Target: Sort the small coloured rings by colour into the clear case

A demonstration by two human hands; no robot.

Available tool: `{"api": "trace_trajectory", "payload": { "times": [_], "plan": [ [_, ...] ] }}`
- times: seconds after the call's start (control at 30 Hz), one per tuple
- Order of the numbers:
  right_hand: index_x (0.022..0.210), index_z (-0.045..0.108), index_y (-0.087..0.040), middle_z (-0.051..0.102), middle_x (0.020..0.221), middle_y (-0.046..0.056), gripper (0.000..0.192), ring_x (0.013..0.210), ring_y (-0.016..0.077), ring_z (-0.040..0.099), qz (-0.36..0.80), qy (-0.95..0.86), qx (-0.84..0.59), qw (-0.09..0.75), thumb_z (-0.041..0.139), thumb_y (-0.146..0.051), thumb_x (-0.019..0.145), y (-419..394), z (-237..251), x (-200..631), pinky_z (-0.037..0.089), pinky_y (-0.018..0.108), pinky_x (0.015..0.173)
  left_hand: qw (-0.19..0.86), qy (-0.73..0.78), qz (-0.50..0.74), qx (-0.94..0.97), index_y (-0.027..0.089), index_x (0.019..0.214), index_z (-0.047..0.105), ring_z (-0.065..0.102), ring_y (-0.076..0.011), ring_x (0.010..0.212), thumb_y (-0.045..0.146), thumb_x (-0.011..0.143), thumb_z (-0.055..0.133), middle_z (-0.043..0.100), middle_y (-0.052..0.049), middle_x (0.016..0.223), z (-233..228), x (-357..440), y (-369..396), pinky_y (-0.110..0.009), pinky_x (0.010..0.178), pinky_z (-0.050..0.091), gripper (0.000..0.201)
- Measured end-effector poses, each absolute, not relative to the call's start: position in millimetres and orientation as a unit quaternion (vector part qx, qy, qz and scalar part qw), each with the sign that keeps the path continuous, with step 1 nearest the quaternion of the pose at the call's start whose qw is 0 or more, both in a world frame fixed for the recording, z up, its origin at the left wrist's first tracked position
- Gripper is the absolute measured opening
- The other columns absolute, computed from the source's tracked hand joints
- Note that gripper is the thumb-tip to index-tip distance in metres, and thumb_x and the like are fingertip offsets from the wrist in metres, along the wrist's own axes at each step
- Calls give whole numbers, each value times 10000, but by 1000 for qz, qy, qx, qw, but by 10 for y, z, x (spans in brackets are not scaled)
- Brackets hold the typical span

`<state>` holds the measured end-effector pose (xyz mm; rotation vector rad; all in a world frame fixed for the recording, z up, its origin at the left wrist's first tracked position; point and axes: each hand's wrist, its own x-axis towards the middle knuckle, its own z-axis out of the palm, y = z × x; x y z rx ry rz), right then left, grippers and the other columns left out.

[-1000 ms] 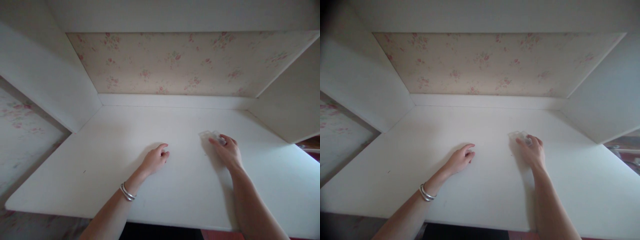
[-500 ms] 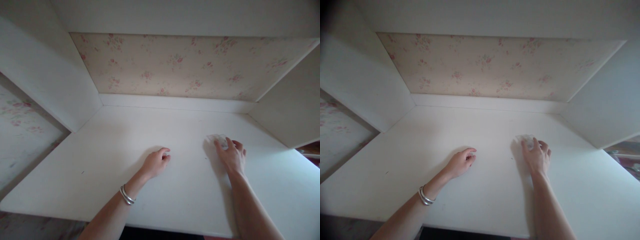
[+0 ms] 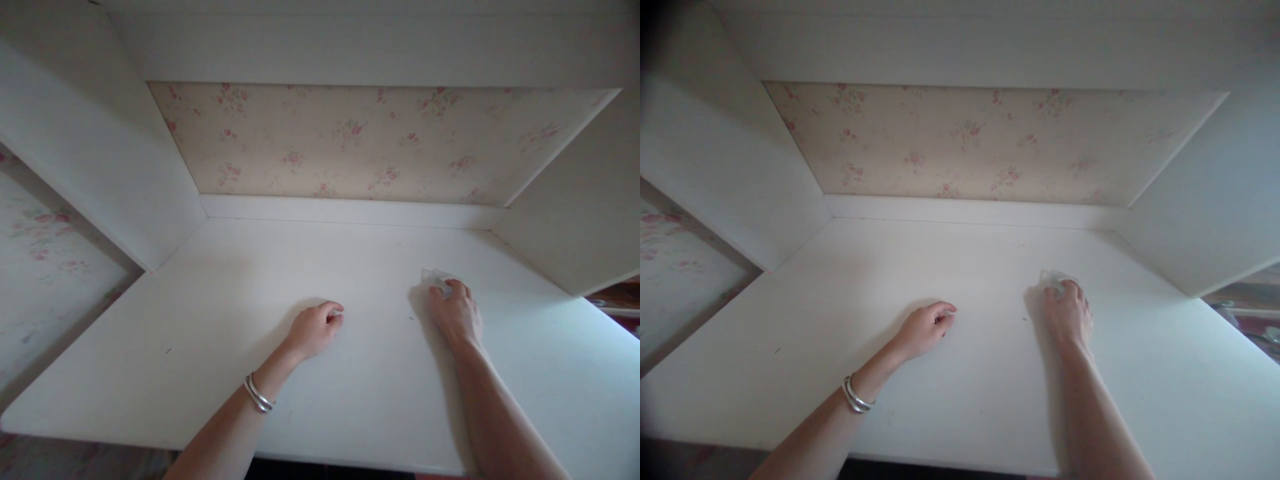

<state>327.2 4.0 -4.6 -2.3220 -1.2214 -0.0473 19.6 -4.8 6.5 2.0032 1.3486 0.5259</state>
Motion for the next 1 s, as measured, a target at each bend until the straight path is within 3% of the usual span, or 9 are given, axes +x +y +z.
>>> {"api": "trace_trajectory", "payload": {
  "times": [0.23,0.3,0.4,0.47,0.57,0.83,1.0],
  "plan": [
    [1271,454,-178,421,1372,132,478,1301,295,289,-113,-486,-834,236,320,-384,861,5,-17,3168,217,514,1025,345,518,198,757,223,1085,642,642,-158,767,397,875,415,705,-21,820,59,204,-37,-246,697,456,355],
    [1246,477,-168,442,1347,136,463,1264,289,330,-163,-499,-811,258,334,-394,869,-14,24,3078,229,491,1015,338,518,196,761,229,1067,649,645,-162,808,393,875,420,712,-26,883,59,206,-40,-248,718,461,341],
    [1096,583,-182,594,1137,120,377,1108,266,477,-155,-568,-760,275,348,-390,888,-29,54,2866,314,418,942,322,515,193,770,233,1037,659,645,-162,861,377,877,431,712,-28,958,69,214,-46,-249,762,459,314],
    [995,616,-205,662,911,75,346,905,212,576,-71,-636,-723,260,336,-385,905,-36,48,2663,381,331,832,308,513,194,777,238,1016,663,645,-161,875,368,884,426,712,-24,965,79,222,-50,-251,779,456,301],
    [1048,590,-238,669,740,17,359,666,160,605,74,-668,-703,231,318,-432,916,-69,40,2284,389,246,622,290,519,193,781,240,990,661,649,-164,859,362,901,397,713,-26,946,90,235,-59,-252,754,456,304],
    [947,565,-215,675,910,38,175,771,163,625,70,-766,-630,109,407,-210,872,-241,149,1567,354,238,607,190,545,147,804,206,935,624,648,-208,842,269,884,401,702,-64,899,75,264,-103,-286,735,454,237],
    [946,552,-221,674,912,26,177,759,160,627,77,-762,-634,108,381,-223,897,-239,145,1602,334,242,585,181,542,128,811,205,944,612,649,-209,832,280,901,376,697,-67,895,109,271,-127,-294,733,457,252]
  ]
}}
